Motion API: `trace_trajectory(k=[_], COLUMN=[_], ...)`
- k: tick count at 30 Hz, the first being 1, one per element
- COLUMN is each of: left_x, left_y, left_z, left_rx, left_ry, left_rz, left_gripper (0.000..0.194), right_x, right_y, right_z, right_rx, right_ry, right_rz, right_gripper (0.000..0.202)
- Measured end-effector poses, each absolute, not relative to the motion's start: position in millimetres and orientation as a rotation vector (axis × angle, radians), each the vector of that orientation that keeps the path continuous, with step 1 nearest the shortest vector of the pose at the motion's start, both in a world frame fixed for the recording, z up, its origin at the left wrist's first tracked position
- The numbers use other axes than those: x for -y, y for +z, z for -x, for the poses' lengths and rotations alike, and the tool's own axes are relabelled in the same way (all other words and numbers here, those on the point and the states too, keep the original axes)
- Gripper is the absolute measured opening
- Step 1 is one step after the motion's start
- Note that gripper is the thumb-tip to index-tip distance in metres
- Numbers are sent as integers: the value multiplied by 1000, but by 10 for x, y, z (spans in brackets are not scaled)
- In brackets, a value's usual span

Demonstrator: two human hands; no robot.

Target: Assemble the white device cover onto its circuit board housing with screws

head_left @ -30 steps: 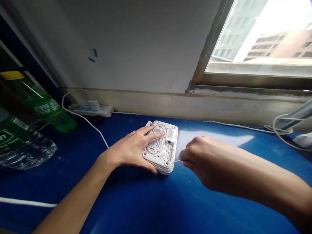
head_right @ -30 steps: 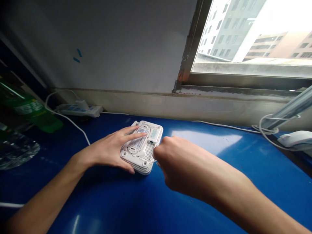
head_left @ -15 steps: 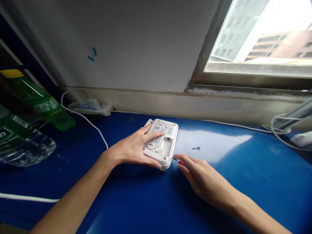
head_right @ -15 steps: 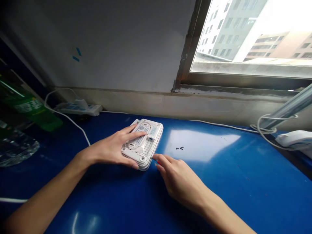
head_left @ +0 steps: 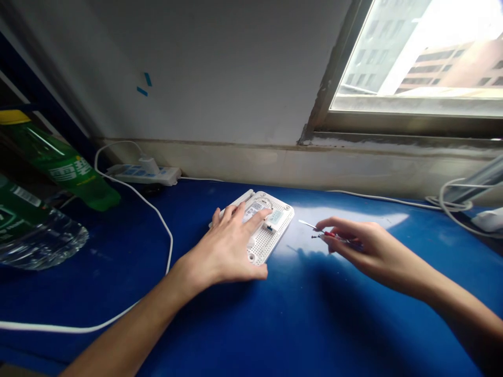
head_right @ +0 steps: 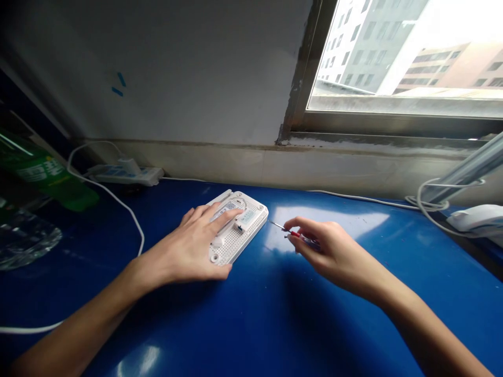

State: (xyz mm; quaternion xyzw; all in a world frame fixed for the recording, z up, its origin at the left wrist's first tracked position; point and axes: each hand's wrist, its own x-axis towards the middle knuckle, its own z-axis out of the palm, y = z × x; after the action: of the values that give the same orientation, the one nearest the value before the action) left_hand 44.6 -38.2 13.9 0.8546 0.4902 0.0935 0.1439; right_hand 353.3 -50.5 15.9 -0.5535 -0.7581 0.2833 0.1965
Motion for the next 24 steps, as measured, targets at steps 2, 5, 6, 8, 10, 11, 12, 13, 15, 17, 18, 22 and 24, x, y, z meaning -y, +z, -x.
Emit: trace_trajectory(k=[2, 5, 6, 8, 10, 11, 12, 13, 15, 17, 18, 22, 24], left_x=[297, 180, 150, 105, 77, 69, 64, 62, 66, 79, 88, 111, 107], left_y=[200, 245, 242, 214, 172, 150, 129, 107, 62, 17, -5, -58, -57], left_z=[-270, -44, -2, 33, 24, 12, -1, -16, -51, -95, -120, -200, -216], left_rx=[-1178, -1105, -1122, -1130, -1120, -1119, -1127, -1142, -1205, -1292, -1326, -1310, -1259], left_ry=[204, 139, 158, 214, 263, 281, 298, 312, 336, 363, 374, 405, 433], left_rz=[-2493, -2473, -2472, -2477, -2489, -2494, -2496, -2494, -2483, -2472, -2468, -2468, -2472], left_gripper=[111, 107, 104, 98, 98, 99, 101, 103, 109, 111, 112, 109, 106], right_x=[435, 356, 338, 314, 313, 322, 337, 357, 408, 461, 485, 542, 549], right_y=[188, 217, 220, 209, 167, 135, 98, 60, -10, -58, -73, -109, -137], right_z=[-3497, -3408, -3379, -3330, -3298, -3289, -3286, -3286, -3293, -3301, -3304, -3287, -3259], right_rx=[2007, 1909, 1901, 1893, 1883, 1876, 1867, 1857, 1847, 1842, 1845, 1889, 1914], right_ry=[788, 762, 759, 750, 717, 684, 645, 604, 524, 474, 469, 581, 624], right_rz=[1584, 1648, 1663, 1679, 1683, 1683, 1678, 1670, 1653, 1630, 1614, 1541, 1521], right_gripper=[42, 46, 47, 50, 56, 59, 62, 65, 69, 71, 72, 74, 73])
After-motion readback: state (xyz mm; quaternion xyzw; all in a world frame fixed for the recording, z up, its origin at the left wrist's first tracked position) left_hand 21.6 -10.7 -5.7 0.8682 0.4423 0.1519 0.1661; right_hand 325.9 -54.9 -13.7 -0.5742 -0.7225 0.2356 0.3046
